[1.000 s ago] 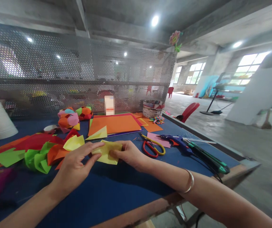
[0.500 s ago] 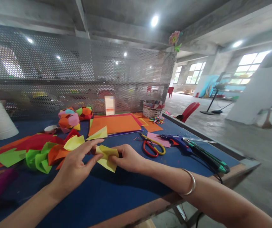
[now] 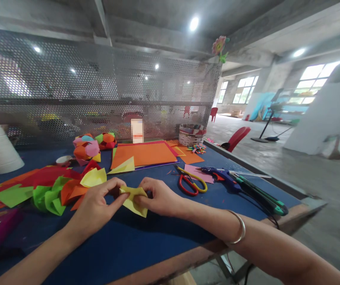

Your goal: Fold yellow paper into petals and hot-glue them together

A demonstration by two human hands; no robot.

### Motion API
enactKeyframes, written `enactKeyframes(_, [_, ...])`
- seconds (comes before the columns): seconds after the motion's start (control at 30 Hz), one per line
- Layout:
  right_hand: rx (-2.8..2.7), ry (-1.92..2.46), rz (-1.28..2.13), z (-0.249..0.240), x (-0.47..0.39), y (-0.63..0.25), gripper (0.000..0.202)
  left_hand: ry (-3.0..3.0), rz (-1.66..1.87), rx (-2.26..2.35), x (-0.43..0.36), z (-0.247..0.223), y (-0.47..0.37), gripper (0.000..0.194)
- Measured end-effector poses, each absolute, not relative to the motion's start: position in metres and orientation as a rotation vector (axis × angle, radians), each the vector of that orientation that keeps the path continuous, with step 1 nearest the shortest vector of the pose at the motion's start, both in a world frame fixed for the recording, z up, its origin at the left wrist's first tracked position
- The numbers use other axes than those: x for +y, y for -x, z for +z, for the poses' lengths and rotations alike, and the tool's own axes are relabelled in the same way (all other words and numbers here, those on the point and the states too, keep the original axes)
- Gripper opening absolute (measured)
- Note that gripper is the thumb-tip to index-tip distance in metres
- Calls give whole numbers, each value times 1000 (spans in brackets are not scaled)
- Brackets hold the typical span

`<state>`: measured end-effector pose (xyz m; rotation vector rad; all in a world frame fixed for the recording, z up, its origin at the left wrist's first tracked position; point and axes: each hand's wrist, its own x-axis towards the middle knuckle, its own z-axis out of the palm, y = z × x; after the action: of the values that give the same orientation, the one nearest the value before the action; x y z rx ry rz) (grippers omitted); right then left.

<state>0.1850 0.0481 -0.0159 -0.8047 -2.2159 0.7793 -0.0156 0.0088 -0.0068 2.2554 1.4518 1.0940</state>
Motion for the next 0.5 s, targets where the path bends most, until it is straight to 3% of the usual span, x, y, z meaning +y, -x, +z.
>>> enactKeyframes(0.17, [-2131, 866, 847, -14, 47, -184, 10, -2202, 1081, 1434, 8, -8, 16, 10])
enactKeyframes(0.5, [-1924, 766, 986, -18, 48, -181, 16, -2175, 938, 1405, 7, -4, 12, 19])
